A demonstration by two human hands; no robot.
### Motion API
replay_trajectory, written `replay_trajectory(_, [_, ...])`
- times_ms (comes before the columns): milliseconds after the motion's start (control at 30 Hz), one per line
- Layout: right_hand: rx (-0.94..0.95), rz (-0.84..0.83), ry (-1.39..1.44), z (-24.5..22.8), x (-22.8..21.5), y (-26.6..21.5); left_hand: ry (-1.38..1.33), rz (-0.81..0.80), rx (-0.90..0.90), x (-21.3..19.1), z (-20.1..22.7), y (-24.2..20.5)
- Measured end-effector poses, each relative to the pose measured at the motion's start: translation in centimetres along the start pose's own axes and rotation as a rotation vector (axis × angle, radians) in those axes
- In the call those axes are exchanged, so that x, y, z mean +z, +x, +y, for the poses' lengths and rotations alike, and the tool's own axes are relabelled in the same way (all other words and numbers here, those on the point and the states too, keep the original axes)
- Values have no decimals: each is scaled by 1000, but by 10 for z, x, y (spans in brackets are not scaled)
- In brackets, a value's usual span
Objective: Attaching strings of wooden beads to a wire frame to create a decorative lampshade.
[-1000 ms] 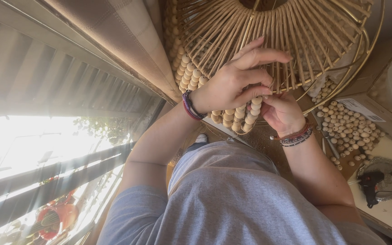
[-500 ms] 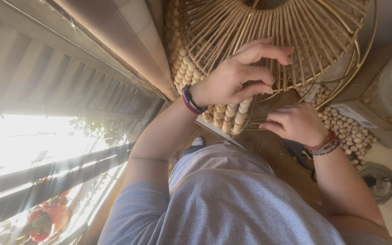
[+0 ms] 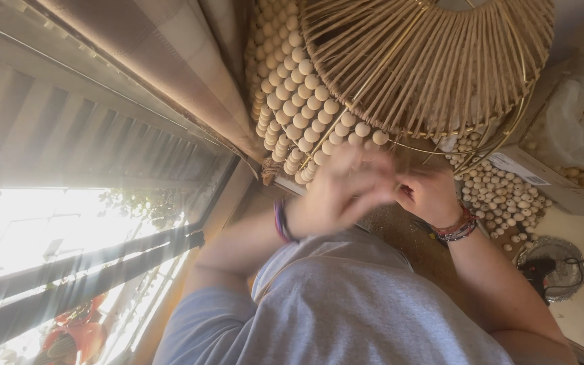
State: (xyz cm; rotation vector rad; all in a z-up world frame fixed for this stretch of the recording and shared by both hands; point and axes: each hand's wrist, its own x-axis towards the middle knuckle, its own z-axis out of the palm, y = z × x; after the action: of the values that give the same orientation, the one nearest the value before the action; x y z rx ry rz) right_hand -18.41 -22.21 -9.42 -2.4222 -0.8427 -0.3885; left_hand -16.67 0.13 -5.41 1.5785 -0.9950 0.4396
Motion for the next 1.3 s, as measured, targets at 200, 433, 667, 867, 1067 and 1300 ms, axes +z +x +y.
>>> replay_trajectory(200, [112, -172, 83, 38, 23, -35, 235, 167, 60, 62, -25, -115])
replay_trajectory(433, [231, -343, 73, 22, 1, -14, 228, 231, 135, 70, -38, -98])
replay_trajectory(667, [492, -745, 592, 74, 29, -27, 175, 178, 152, 57, -37, -103])
replay_trajectory(867, [622, -721, 285, -20, 13, 29, 160, 139, 178, 48, -52, -112])
replay_trajectory(1067, [661, -604, 337, 12, 41, 10, 35, 94, 175, 30, -52, -111])
replay_trajectory(1300, [625, -601, 401, -26, 22, 40, -196, 84, -22, -11, -30, -110])
